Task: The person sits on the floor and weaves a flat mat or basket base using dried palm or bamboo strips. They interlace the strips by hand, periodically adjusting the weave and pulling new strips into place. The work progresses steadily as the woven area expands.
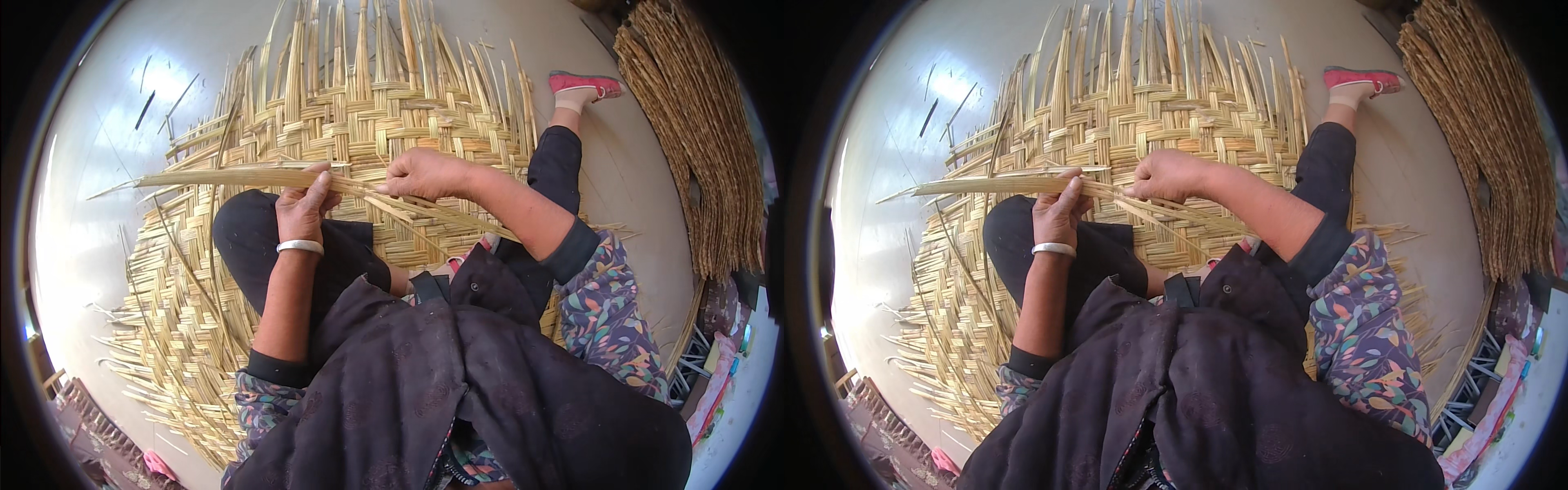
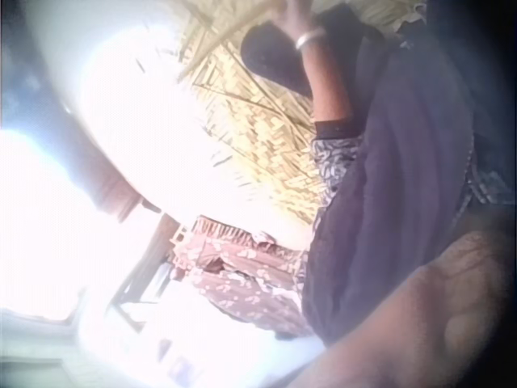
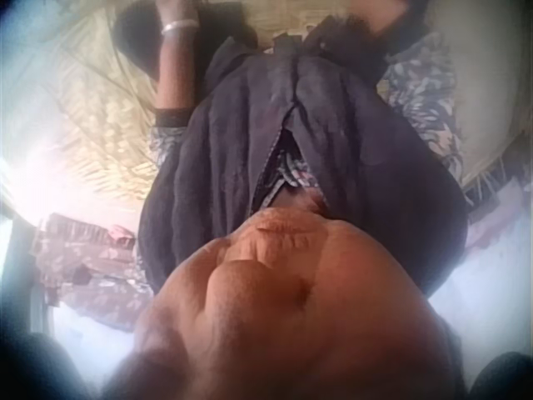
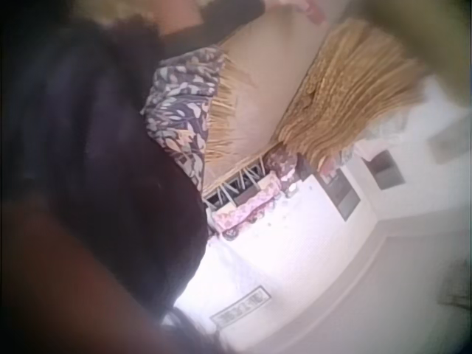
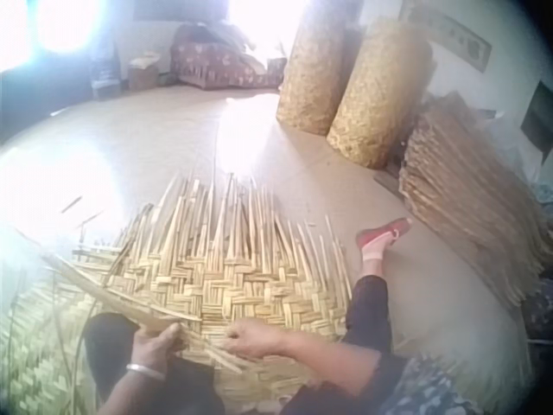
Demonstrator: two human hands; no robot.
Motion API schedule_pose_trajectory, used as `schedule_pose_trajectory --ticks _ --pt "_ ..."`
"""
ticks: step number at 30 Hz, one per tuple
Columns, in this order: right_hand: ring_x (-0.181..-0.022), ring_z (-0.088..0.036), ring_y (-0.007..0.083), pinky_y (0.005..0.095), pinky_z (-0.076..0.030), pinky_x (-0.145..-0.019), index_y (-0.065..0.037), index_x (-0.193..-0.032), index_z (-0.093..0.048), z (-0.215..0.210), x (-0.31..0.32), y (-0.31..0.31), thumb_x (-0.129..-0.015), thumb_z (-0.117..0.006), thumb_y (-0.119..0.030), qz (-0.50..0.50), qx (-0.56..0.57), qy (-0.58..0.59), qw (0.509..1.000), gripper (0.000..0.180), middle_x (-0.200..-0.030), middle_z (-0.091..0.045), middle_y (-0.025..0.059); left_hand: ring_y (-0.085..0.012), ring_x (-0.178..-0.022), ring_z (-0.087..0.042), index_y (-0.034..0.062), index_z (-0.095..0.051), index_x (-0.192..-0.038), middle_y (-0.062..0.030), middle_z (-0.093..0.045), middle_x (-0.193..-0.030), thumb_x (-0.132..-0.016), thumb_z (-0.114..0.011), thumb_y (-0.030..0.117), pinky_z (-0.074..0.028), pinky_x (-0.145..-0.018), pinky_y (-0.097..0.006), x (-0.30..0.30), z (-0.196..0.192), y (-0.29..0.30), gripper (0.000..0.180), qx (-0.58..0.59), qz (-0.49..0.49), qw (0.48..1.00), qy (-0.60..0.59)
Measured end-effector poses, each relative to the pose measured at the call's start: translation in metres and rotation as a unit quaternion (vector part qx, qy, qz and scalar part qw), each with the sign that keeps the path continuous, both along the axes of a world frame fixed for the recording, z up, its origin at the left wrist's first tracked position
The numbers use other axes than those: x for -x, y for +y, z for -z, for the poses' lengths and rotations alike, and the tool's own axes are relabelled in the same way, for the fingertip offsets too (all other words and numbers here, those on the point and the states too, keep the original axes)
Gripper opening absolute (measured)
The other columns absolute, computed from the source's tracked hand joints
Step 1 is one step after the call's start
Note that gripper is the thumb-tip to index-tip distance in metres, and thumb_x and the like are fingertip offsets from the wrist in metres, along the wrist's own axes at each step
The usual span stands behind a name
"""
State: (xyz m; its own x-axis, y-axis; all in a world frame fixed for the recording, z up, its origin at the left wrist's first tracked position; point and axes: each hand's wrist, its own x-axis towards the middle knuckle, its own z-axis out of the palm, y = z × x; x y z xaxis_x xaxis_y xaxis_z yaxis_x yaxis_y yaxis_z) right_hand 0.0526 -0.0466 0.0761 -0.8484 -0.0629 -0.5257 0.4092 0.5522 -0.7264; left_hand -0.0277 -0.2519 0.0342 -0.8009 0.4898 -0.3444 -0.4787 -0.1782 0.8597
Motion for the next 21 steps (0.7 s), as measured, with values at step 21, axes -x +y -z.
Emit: schedule_pose_trajectory --ticks 21 --pt "-0.071 -0.06 0.0317 0.0408 -0.046 -0.063 -0.007 -0.074 -0.06 0.007 -0.026 0.011 -0.074 -0.066 -0.028 -0.075 -0.105 0.09 0.988 0.022 -0.071 -0.061 0.0134 -0.0123 -0.072 -0.062 0.0028 -0.061 -0.101 -0.0045 -0.064 -0.084 -0.083 -0.065 0.012 -0.054 -0.064 -0.025 -0.001 -0.006 0.004 0.021 -0.021 -0.054 0.997 -0.052"
